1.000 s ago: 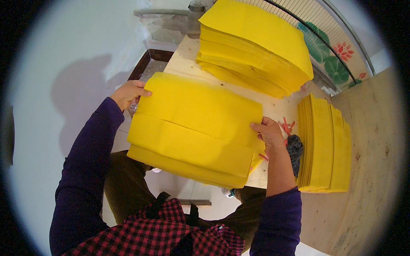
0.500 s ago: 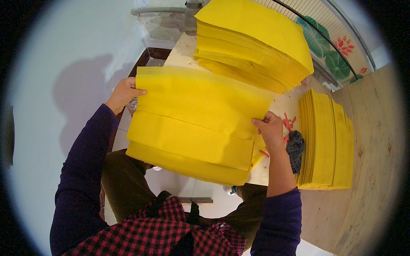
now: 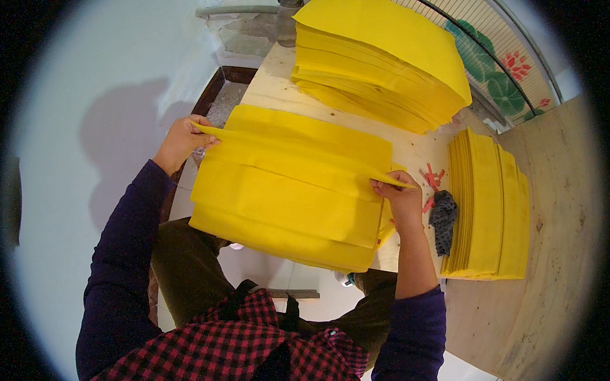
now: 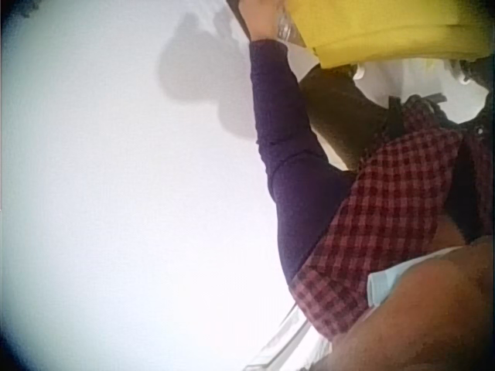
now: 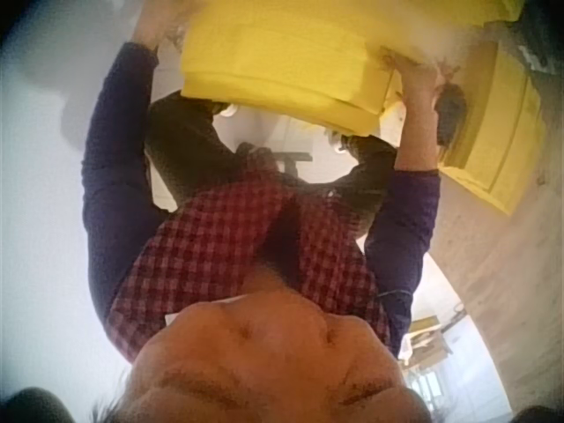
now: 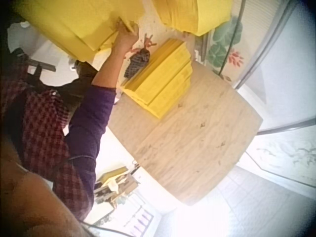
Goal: The person folds yellow paper sheets in half and stacks them on a table. The person repeats this process for multiple sheets, creating a growing stack of folded paper.
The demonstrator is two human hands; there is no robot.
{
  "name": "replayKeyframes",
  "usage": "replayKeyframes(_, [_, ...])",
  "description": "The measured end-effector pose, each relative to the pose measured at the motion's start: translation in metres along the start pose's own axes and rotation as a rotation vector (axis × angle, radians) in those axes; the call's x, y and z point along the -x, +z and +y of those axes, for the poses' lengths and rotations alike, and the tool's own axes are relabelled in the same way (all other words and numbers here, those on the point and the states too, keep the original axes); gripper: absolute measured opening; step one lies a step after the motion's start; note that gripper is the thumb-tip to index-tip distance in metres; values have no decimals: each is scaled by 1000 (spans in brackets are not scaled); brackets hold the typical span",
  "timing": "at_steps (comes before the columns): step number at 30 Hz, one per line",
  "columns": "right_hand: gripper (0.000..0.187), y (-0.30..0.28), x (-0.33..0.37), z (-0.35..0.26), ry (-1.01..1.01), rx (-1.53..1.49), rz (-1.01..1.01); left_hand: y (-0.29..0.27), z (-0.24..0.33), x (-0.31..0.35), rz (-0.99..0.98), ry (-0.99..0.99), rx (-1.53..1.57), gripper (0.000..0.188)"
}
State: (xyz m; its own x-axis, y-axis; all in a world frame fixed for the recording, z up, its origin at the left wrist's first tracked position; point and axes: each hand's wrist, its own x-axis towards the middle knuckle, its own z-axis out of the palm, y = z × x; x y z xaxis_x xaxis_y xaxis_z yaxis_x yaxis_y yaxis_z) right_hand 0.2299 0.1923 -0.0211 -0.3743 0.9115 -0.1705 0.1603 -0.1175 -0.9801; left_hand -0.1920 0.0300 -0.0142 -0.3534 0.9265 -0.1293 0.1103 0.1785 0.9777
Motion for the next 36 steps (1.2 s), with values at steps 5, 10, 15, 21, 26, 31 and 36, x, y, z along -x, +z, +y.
replayKeyframes(5, [12, -3, 3, 12, -80, -39, -26, 3, -16, 9, 58, 64, -84, 15])
replayKeyframes(10, [11, -4, 5, 21, -111, -79, -39, 4, -26, 15, 66, 293, -184, 22])
replayKeyframes(15, [16, -4, 6, 23, -122, -46, -45, 12, -29, 24, 81, 348, -57, 21])
replayKeyframes(21, [18, -4, 5, 18, -73, -8, -19, 14, -23, 17, 193, 346, -277, 22])
replayKeyframes(26, [20, -4, 6, 12, -102, 38, -8, 15, -27, 10, 188, 388, -181, 20])
replayKeyframes(31, [16, -4, 1, 14, -104, 20, -32, 16, -43, 7, 164, 403, -45, 18])
replayKeyframes(36, [13, -6, -2, 21, -49, -33, 11, 11, -56, 6, 127, 426, 17, 18])
